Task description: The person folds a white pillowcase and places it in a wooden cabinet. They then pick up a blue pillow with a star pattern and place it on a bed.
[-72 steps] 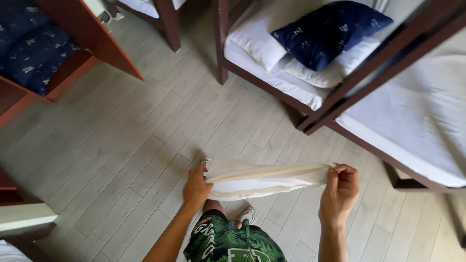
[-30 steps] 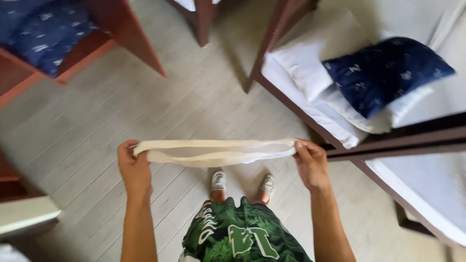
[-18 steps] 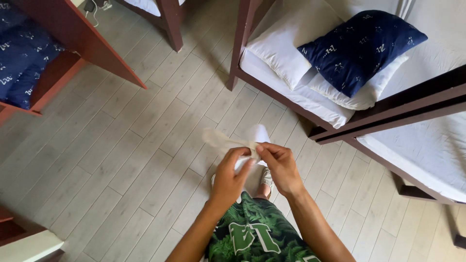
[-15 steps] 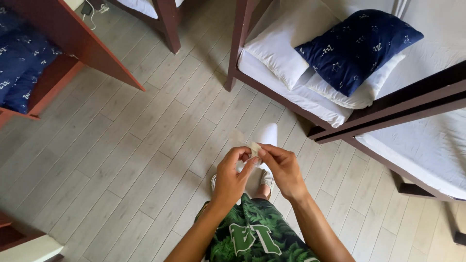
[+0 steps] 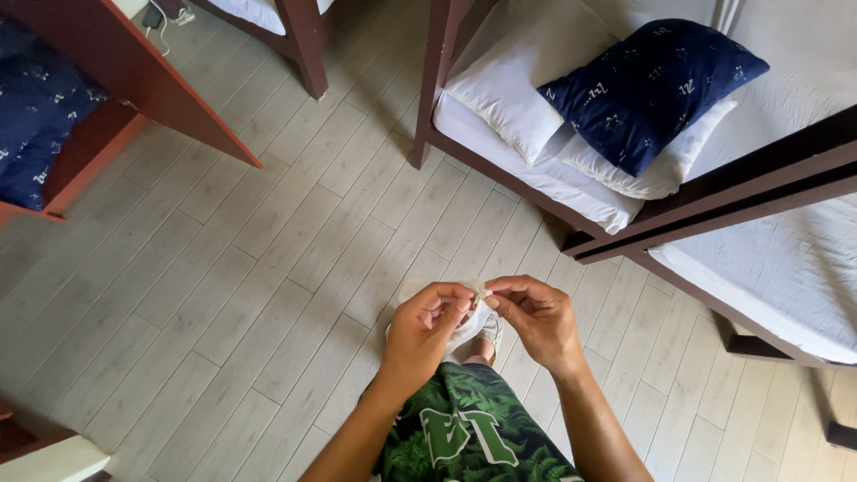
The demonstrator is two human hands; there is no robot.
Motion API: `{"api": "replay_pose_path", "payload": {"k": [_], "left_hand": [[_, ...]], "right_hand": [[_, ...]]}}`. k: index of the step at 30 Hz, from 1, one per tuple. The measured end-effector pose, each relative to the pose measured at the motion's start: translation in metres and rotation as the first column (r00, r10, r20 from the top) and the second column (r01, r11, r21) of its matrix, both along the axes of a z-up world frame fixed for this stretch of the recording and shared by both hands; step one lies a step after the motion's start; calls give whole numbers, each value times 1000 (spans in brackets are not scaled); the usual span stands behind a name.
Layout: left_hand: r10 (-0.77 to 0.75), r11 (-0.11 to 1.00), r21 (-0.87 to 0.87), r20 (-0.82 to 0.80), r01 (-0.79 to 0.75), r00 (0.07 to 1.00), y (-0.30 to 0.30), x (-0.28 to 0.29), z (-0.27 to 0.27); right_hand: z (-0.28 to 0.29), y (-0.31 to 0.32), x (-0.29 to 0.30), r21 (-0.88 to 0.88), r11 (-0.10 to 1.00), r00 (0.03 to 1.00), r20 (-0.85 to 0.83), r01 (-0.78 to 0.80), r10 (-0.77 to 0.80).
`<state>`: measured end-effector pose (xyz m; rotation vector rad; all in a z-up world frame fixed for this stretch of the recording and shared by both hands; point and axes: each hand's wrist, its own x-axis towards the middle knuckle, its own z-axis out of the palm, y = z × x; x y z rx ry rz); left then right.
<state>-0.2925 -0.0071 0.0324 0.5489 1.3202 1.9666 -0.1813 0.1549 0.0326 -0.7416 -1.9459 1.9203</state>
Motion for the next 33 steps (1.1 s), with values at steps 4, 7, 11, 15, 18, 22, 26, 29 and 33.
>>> {"api": "replay_pose_path", "payload": {"k": [4,7,11,15,18,22,26,29,33], "left_hand": [[-67,998,-7,192,70,979,-7,-4,-5],[-95,995,-1,298,100,950,-12,-6,-7],[-78,995,-36,266,91,961,-16,-4,-6],[-53,998,-37,146,59,988,-19,2,-15],[-39,999,-33,119,43,992,-20,3,-21],[-40,997,-65,99,47,994,-20,2,-19],[-59,996,-60,132,68,989,-19,1,-25],[-96,994,-42,113,101,989,-18,-3,-17],[-155,986,76,105,147,982,-18,-4,-9]], "right_hand": [[15,-5,-7,202,970,988,-35,-138,148],[31,-9,-13,311,927,978,36,-208,207],[42,-15,-19,444,861,966,171,-250,192],[35,-19,-18,463,853,969,61,-239,238],[31,-21,-19,465,856,972,59,-227,225],[34,-21,-21,532,820,977,81,-211,198],[42,-19,-23,581,791,981,83,-192,176],[36,-17,-18,487,855,984,86,-177,155],[15,-15,-11,146,974,981,-68,-172,183]]}}
